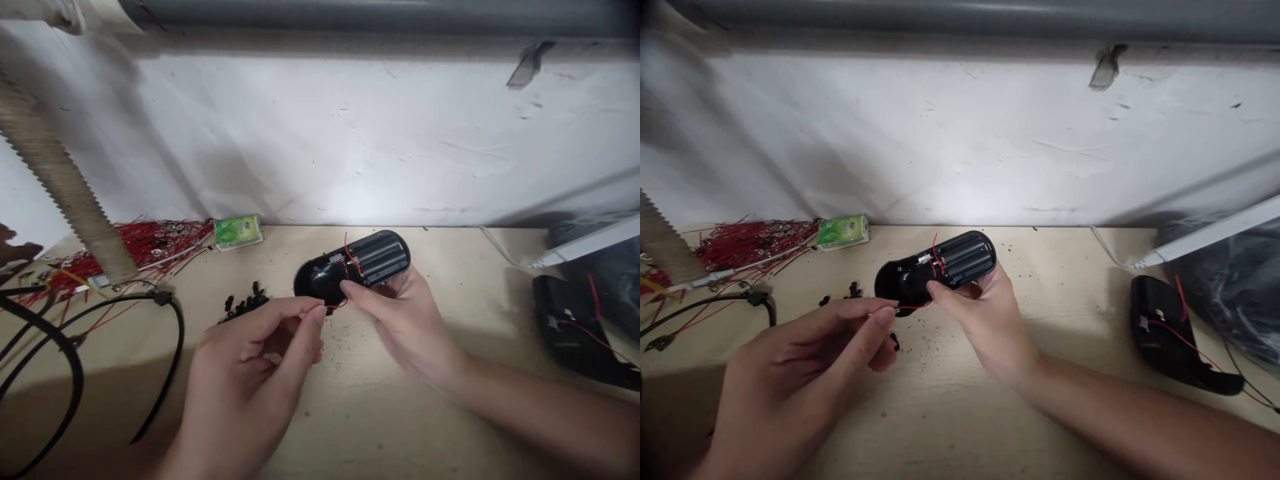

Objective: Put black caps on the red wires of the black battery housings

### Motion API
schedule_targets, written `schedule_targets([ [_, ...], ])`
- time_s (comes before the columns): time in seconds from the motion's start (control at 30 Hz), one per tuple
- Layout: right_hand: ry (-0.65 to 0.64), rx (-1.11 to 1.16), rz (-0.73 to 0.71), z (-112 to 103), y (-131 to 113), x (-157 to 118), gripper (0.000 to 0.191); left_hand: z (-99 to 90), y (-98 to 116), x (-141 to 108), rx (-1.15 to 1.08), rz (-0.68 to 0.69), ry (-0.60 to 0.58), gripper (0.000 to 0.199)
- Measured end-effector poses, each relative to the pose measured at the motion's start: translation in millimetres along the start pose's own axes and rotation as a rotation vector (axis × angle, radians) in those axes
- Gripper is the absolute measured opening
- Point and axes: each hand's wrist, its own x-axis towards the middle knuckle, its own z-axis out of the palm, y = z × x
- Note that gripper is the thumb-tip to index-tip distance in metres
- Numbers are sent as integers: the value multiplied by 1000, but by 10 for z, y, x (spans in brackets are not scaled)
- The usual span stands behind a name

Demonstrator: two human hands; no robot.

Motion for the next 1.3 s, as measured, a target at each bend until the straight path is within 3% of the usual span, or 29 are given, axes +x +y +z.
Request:
schedule_targets([
  [0.4,17,-10,47,13,-14,11,35,-64,-156,118,231,-48,-81,20],
  [0.57,7,-44,29,6,-13,-1,31,-57,-138,186,138,-46,-72,10],
  [0.7,-6,-62,25,-17,17,-6,31,-44,-168,214,58,-69,-63,42],
  [0.8,-12,-61,36,-18,34,-4,38,-38,-220,230,-40,-128,-159,55],
  [1.0,-117,-100,2,-6,-21,-52,38,-28,-221,271,-48,-180,-183,34],
  [1.17,-258,-80,79,-34,-25,-88,46,-29,-170,278,25,-196,-180,25],
  [1.3,-212,-64,88,-31,-10,-44,42,-10,-160,258,-7,-217,-163,27],
])
